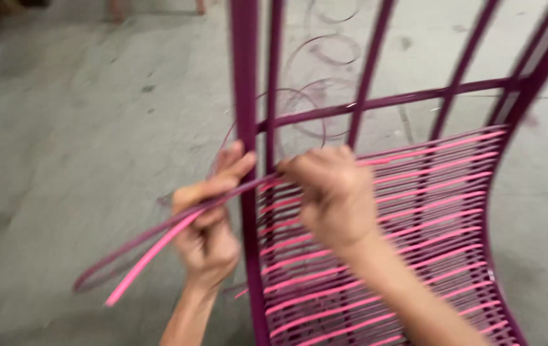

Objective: The person weaves pink plastic cords through the frame of a purple chair, using shears to trim the ends and a pneumatic staple gun to secure them to the metal bars.

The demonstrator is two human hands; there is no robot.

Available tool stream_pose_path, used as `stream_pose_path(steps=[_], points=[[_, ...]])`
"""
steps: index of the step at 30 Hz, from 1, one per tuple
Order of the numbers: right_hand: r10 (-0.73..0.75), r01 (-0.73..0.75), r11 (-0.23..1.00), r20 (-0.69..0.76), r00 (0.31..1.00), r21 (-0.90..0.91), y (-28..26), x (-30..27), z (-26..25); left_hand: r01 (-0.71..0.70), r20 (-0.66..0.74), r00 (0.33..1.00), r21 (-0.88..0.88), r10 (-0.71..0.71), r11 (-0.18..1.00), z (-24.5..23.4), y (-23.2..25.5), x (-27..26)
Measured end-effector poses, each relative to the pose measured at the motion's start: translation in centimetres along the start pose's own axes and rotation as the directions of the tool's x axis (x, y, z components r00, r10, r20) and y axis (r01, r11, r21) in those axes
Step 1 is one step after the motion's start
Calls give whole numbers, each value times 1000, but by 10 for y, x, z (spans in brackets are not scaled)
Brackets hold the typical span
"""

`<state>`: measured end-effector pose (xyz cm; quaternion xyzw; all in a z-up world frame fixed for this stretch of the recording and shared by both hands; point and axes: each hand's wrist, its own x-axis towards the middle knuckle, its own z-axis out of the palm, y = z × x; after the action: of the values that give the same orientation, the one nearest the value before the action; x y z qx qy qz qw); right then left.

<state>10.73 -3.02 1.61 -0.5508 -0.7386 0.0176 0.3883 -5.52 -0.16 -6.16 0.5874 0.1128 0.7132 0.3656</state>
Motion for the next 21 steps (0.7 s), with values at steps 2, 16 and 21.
stream_pose_path(steps=[2,16,21], points=[[-99,72,980,-140,985,-185,-4,-14,14,-29,-17,999,-24,28,999,-1,-10,-6],[173,-171,983,-19,985,67,-1,1,-5,-10,-167,986,14,13,1000,7,-10,-10],[190,-207,966,122,974,154,0,32,-18,-199,306,943,214,128,956,-37,-9,24]])
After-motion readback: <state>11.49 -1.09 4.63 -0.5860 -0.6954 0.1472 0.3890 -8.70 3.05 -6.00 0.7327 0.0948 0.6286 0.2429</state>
